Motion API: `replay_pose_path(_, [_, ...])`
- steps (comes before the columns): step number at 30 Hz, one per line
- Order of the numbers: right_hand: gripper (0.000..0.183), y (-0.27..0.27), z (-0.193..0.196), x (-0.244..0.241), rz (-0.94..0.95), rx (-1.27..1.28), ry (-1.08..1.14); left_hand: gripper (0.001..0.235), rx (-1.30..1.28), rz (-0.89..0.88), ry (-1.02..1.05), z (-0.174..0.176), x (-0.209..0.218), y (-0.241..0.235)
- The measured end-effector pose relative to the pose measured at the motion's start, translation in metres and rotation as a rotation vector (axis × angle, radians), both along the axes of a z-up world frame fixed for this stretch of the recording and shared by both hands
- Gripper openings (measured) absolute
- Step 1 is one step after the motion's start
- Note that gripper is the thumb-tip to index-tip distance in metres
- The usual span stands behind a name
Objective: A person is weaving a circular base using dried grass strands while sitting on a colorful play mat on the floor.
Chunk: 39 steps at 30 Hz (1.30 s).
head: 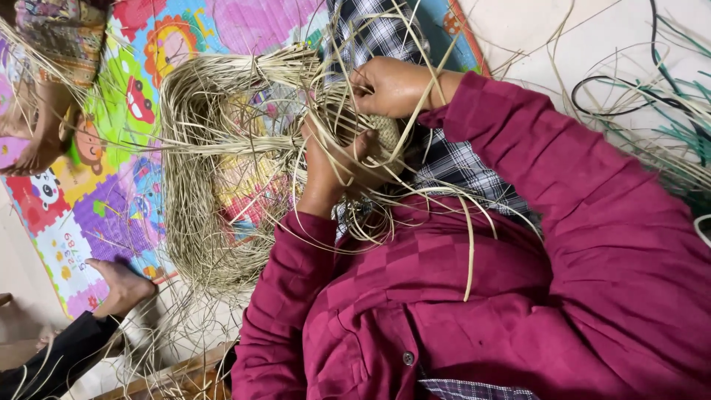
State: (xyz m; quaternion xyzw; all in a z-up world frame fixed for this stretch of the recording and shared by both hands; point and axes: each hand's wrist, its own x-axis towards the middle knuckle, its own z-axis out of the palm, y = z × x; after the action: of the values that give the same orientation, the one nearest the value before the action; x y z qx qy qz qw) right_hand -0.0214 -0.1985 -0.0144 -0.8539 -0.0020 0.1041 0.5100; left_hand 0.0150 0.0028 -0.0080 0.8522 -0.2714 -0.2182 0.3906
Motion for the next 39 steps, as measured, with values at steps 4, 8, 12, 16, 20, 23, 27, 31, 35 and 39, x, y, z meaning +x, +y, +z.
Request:
replay_pose_path(4, [0.015,0.001,0.006,-0.008,-0.055,0.052,0.083,0.105,0.021,0.014,-0.007,-0.005,0.002,0.001])
replay_pose_path(8, [0.013,0.010,-0.002,-0.007,-0.133,0.047,-0.002,0.088,0.039,-0.012,-0.073,-0.009,0.003,-0.001])
replay_pose_path(12, [0.018,0.009,-0.002,-0.007,-0.103,0.095,-0.095,0.121,0.015,0.026,0.083,-0.002,0.001,-0.003])
replay_pose_path(16, [0.013,0.010,0.013,-0.008,-0.062,-0.093,0.028,0.120,0.032,-0.031,0.005,-0.006,0.003,-0.002])
replay_pose_path(20, [0.017,0.015,0.022,-0.006,-0.030,-0.239,-0.023,0.109,0.029,-0.010,0.034,-0.004,0.003,-0.003])
replay_pose_path(23, [0.019,0.017,0.014,-0.002,-0.049,-0.163,-0.015,0.087,0.010,0.005,-0.063,-0.017,0.006,0.004])
replay_pose_path(27, [0.006,0.012,0.001,0.009,-0.029,-0.028,-0.018,0.122,-0.033,0.028,0.038,-0.007,0.005,0.001])
replay_pose_path(31, [0.007,0.003,0.004,0.007,-0.032,0.009,0.102,0.119,0.054,0.001,0.029,-0.003,0.006,-0.002])
replay_pose_path(35, [0.025,0.009,0.015,0.003,-0.052,-0.133,0.057,0.116,-0.007,-0.028,-0.006,0.001,0.004,-0.002])
replay_pose_path(39, [0.018,0.015,0.037,0.001,-0.101,-0.108,0.172,0.134,0.009,-0.013,-0.067,-0.017,0.009,0.003])
